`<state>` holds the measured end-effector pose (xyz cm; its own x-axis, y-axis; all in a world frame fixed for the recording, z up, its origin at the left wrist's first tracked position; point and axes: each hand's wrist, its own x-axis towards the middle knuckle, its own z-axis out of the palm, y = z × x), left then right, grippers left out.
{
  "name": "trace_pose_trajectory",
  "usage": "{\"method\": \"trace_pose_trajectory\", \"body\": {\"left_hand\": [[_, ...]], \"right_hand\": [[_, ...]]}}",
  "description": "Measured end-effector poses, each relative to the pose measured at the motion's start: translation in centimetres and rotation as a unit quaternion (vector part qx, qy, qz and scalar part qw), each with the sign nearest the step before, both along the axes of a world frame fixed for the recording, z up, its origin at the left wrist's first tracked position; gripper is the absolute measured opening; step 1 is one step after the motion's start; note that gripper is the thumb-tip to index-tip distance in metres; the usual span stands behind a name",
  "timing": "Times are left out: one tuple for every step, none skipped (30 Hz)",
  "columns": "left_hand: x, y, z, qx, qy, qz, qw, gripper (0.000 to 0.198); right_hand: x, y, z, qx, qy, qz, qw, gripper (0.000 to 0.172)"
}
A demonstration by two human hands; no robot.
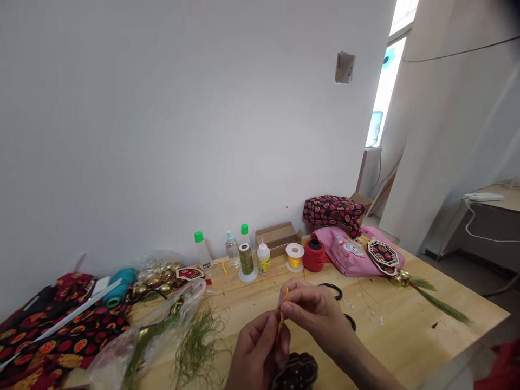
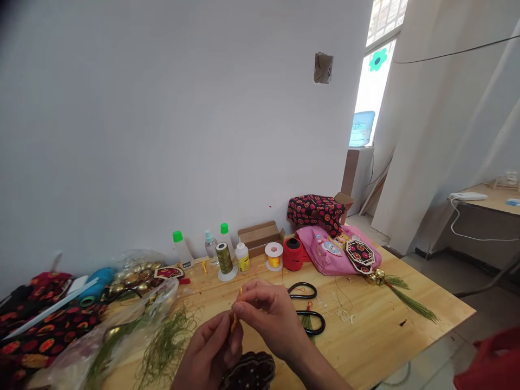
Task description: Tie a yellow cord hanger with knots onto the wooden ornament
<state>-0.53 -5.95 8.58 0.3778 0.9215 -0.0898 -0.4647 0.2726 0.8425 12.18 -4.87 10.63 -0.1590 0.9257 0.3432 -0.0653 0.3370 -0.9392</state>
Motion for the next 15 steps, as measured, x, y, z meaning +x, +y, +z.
{"method": "trace_pose_trajectory", "body": {"left_hand": [[-0.1,-0.1,0.3,0.024,0.033,0.001,0.999,0.025],[-0.2,-0.2,0.6,0.043,0.075,0.001,0.996,0.023],[-0.4,-0.2,0.7,0.055,0.120,0.009,0.991,0.021],[-0.5,-0.2,0.7,0.060,0.164,0.028,0.984,0.021],[-0.6,-0.2,0.6,0.061,0.203,0.061,0.975,0.021],[-0.7,-0.1,0.5,0.064,0.236,0.106,0.964,0.019],[-0.7,0.0,0.3,0.073,0.261,0.154,0.950,0.019],[-0.7,0.1,0.2,0.088,0.278,0.194,0.937,0.019],[-0.6,0.2,0.2,0.108,0.285,0.220,0.927,0.021],[-0.6,0.2,0.2,0.126,0.283,0.224,0.924,0.024],[-0.5,0.3,0.4,0.143,0.276,0.211,0.927,0.026],[-0.5,0.4,0.6,0.159,0.269,0.187,0.931,0.024],[-0.5,0.5,0.9,0.170,0.266,0.162,0.935,0.020],[-0.5,0.5,1.2,0.175,0.267,0.143,0.937,0.018],[-0.6,0.6,1.5,0.173,0.269,0.133,0.938,0.018]], "right_hand": [[0.1,0.0,0.2,-0.006,0.014,-0.003,1.000,0.015],[0.1,0.0,0.4,-0.014,0.031,-0.010,0.999,0.014],[0.1,0.0,0.4,-0.022,0.048,-0.019,0.998,0.014],[0.0,0.0,0.5,-0.029,0.061,-0.029,0.997,0.015],[-0.1,0.0,0.5,-0.033,0.072,-0.039,0.996,0.016],[-0.2,0.0,0.5,-0.035,0.080,-0.048,0.995,0.018],[-0.4,0.0,0.6,-0.036,0.086,-0.054,0.994,0.019],[-0.5,0.1,0.6,-0.036,0.091,-0.056,0.994,0.019],[-0.7,0.2,0.7,-0.036,0.095,-0.051,0.993,0.019],[-0.9,0.3,0.8,-0.035,0.099,-0.044,0.994,0.019],[-1.1,0.4,1.0,-0.033,0.102,-0.036,0.994,0.019],[-1.2,0.5,1.1,-0.029,0.106,-0.028,0.994,0.018],[-1.4,0.7,1.3,-0.024,0.109,-0.021,0.994,0.018],[-1.5,0.8,1.4,-0.020,0.111,-0.017,0.994,0.018],[-1.6,0.9,1.5,-0.019,0.110,-0.016,0.994,0.018]]}}
